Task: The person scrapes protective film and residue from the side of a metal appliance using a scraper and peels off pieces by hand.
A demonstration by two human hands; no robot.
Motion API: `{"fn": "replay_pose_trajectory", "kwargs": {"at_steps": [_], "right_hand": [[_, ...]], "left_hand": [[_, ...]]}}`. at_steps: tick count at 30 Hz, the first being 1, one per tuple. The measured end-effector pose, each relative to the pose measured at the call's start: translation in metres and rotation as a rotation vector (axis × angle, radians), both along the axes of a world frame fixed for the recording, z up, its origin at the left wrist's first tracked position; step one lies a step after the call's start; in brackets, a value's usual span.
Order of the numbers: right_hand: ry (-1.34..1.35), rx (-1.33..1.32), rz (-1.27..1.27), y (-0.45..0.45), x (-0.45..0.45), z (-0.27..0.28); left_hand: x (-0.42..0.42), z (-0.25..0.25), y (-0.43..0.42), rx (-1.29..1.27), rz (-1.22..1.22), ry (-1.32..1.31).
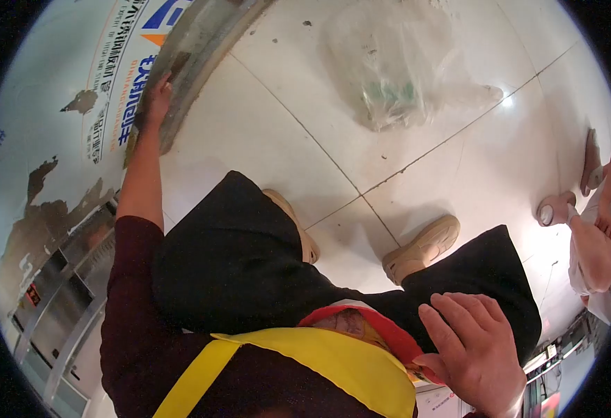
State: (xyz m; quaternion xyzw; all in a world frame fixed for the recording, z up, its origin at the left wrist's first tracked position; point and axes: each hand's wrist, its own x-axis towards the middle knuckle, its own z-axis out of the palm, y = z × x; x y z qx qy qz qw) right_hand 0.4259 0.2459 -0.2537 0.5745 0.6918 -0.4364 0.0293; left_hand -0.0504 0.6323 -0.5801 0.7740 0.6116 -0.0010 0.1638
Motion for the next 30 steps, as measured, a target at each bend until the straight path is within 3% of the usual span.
{"fn": "replay_pose_trajectory", "kwargs": {"at_steps": [3, 6, 11, 14, 15, 18, 20, 24, 30], "right_hand": [[-0.028, -0.017, -0.07, 0.002, 0.0, -0.006], [-0.084, -0.023, -0.146, 0.012, 0.002, -0.006], [-0.029, -0.052, -0.144, 0.021, 0.006, -0.011], [-0.071, -0.052, -0.151, 0.026, 0.006, -0.014], [-0.083, -0.05, -0.154, 0.028, 0.006, -0.015], [-0.101, -0.044, -0.14, 0.034, 0.006, -0.02], [-0.103, -0.051, -0.141, 0.035, 0.005, -0.02], [-0.093, -0.09, -0.168, 0.037, 0.007, -0.019], [-0.101, -0.082, -0.178, 0.046, 0.004, -0.019]], "left_hand": [[0.012, 0.002, 0.013, -0.087, 0.059, -0.033], [0.001, -0.023, 0.032, 0.11, -0.066, -0.055], [-0.014, -0.042, 0.053, 0.196, -0.27, -0.161], [-0.001, -0.037, 0.052, 0.154, -0.321, -0.289], [0.016, -0.027, 0.049, -0.078, -0.126, -0.219], [0.048, -0.017, 0.049, -0.148, -0.133, -0.229], [0.02, -0.033, 0.047, 0.057, -0.219, -0.198], [-0.014, -0.033, 0.033, 0.066, -0.188, -0.266], [0.067, -0.031, 0.065, 0.123, -0.371, -0.229]]}}
